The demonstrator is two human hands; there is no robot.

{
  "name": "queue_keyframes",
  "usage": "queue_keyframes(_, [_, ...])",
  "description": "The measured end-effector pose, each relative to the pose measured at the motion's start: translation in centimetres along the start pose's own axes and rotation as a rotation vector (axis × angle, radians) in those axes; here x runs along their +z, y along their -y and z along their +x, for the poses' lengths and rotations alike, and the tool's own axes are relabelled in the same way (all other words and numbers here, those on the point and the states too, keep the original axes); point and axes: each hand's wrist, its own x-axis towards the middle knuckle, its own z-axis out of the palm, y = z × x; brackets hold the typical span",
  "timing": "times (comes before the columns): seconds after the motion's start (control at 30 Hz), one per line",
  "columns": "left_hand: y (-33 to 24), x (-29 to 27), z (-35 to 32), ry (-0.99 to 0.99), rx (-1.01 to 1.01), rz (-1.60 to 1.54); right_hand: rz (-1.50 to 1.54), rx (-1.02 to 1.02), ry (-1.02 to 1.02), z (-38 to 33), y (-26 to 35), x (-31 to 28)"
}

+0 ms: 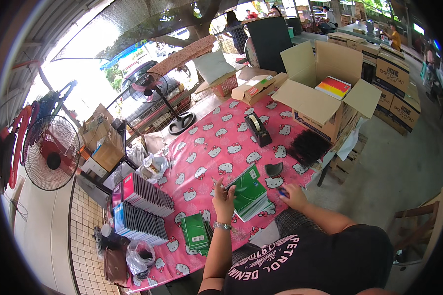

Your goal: The person assembles notebooks by threading spiral binding coils through the pre-punched holes of notebook covers and paper sets by hand.

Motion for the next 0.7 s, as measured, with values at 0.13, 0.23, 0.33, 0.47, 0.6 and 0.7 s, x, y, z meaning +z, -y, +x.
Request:
queue_keyframes(0.13, [1.9, -1.9, 0.5, 0.043, 0.003, 0.064, 0.297, -0.133, -0.448, 3.2, 6.5, -2.9])
queue_keyframes(0.23, [0.9, -0.7, 0.5, 0.132, -0.159, 0.128, 0.331, -0.302, -0.282, 4.2, 13.1, -6.6])
queue_keyframes(0.33, [1.9, -0.3, 0.1, 0.103, -0.125, 0.023, 0.194, -0.46, -0.165, 4.7, 16.8, -5.6])
queue_keyframes(0.47, [1.7, -0.9, -0.1, 0.072, -0.115, -0.069, 0.135, -0.489, -0.134, 5.3, 18.6, -4.5])
queue_keyframes(0.6, [1.6, -0.8, 0.0, 0.075, -0.138, -0.062, 0.043, -0.531, -0.123, 5.6, 18.7, -4.5])
queue_keyframes(0.7, [1.2, -0.3, -0.3, 0.018, -0.047, -0.001, -0.004, -0.489, -0.102, 5.4, 18.7, -5.0])
